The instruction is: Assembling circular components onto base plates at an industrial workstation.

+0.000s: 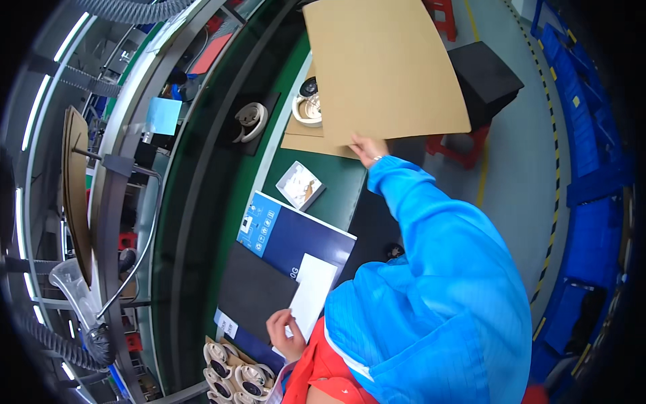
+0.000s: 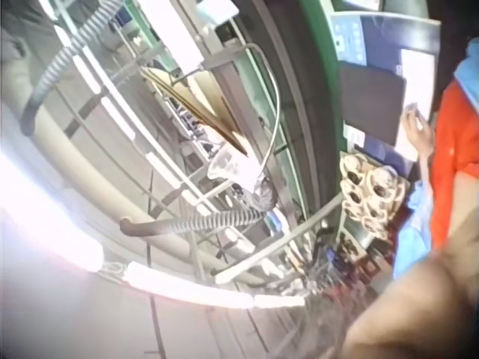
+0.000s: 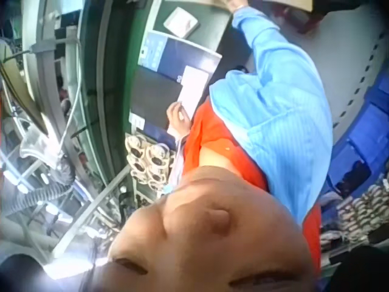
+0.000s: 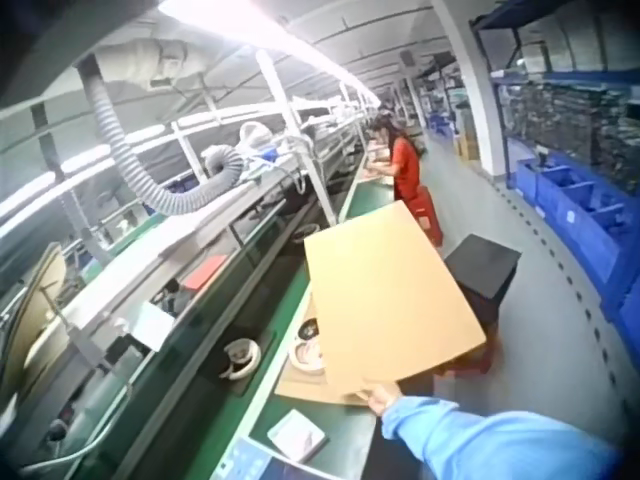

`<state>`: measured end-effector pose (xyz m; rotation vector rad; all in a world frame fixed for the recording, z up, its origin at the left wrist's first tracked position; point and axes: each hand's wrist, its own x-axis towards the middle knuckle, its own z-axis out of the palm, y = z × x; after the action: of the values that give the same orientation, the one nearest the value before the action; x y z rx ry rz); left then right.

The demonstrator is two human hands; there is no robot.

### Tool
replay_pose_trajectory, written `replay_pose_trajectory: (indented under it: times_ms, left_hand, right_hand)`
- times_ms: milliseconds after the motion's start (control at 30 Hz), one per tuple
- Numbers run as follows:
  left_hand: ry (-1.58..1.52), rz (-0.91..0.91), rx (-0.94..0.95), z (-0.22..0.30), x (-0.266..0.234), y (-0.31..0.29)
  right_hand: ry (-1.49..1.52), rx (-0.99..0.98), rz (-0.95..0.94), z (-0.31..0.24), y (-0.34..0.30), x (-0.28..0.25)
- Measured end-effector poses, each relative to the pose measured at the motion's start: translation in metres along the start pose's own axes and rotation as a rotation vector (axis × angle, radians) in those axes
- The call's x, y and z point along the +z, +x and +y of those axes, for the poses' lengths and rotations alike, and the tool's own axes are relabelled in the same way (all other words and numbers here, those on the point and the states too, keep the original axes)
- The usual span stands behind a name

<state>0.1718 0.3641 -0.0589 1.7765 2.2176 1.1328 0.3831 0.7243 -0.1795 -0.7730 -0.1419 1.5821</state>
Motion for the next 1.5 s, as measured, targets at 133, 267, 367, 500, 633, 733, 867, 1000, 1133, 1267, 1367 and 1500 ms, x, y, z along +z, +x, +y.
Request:
replay_pose_trajectory:
  times_ms: [133,267,367,500,633,733,867,1000,1133,1267,1367,1500]
  left_hand:
    - [0.022,-0.029,-0.072,0.009,0.009,-0.008]
    - [0.075,0.028,-0.172,0.01,0.005,-0.023]
    - [0.103,0.027,-0.196,0.008,0.003,-0.031]
    - [0.183,0.022,-0.199,0.011,-0.002,-0.031]
    - [0.132,-0.001,-0.27,0.001,-0.006,-0.029]
    - [0.121,0.021,-0.367,-0.017,-0.012,-0.038]
    - [0.155,-0.065,-0.537,-0.065,-0.02,-0.059]
    - [0.175,-0.082,-0.591,-0.112,-0.021,-0.087]
    - [0.165,0.051,-0.586,-0.141,-0.041,-0.101]
    - [0.318,0.326,-0.621,-0.173,-0.082,-0.125]
    - [0.584,0.53,-0.711,-0.191,-0.121,-0.156]
    - [0.779,0.594,-0.844,-0.208,-0.173,-0.194]
  right_hand:
    - [0.228,-0.012,0.113,0.044,0.045,0.059]
    - [0.4,0.099,0.236,0.08,0.066,0.101]
    - [0.412,0.004,0.209,0.116,0.097,0.103]
    - [0.042,0.238,0.128,0.135,0.094,0.106]
    - [0.067,0.397,-0.093,0.119,0.107,0.061]
    - [-0.077,0.557,-0.156,0.12,0.021,0.093]
    - [-0.886,0.58,-0.748,0.144,-0.088,0.077]
    - [-1.408,0.473,-1.279,0.197,-0.164,0.034]
    - [-1.62,0.145,-1.316,0.221,-0.216,0.023]
    - [-1.65,-0.227,-1.285,0.236,-0.224,0.021]
    - [-1.725,-0.249,-1.253,0.243,-0.229,0.033]
    - [-1.758,-0.457,-1.148,0.253,-0.23,0.038]
